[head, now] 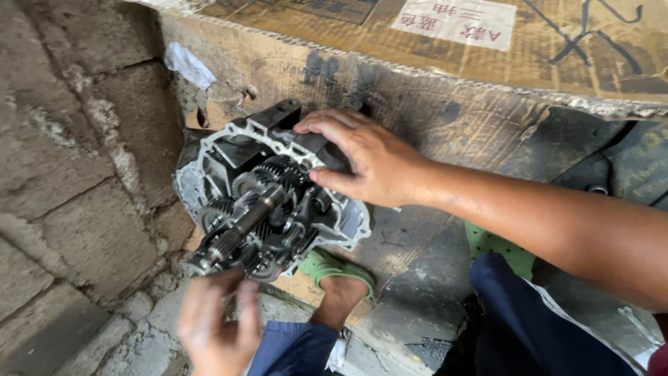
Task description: The person sits on the floor and works on a disassembled engine casing, rotating and aligning internal gears and shafts by hand. They use a metal bar to press or adjust components inside the casing and repeatedly reposition the engine halves to access different parts.
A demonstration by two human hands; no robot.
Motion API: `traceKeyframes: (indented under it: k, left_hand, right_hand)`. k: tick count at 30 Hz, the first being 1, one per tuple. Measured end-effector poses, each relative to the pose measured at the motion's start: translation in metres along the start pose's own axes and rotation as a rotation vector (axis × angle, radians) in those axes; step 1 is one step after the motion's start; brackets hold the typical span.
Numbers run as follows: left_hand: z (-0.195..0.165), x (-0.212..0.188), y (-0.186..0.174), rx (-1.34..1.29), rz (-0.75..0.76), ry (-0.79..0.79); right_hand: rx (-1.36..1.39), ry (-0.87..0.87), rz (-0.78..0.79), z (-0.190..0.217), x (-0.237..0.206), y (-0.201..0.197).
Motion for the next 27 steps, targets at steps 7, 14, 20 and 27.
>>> traceKeyframes:
  k: [7, 14, 20, 27]
  left_hand:
    - [-0.070, 0.049, 0.022, 0.263, 0.263, 0.122]
    - [-0.076, 0.046, 0.020, 0.239, 0.275, 0.132]
    - [-0.048, 0.035, -0.002, 0.282, 0.158, 0.034]
    - [-0.022, 0.049, -0.024, 0.150, 0.004, -0.090]
  right_hand:
    - [0.003, -0.019, -0.008, 0.002, 0.003, -0.006]
    - [-0.007, -0.108, -0.099, 0.007, 0.003, -0.011]
    - [-0.008, -0.133, -0.132, 0.010, 0.001, -0.016]
    - [0.016, -0.110, -0.129, 0.008, -0.001, -0.012]
Point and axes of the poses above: each hand's wrist, its own x-axis towards the middle knuckle, its own y-axis out of the palm, z = x × y, the point moved 8 cm from there along x, towards the middle knuckle, and after that the axes turned 12 degrees about -x, right-handed, at the moved point
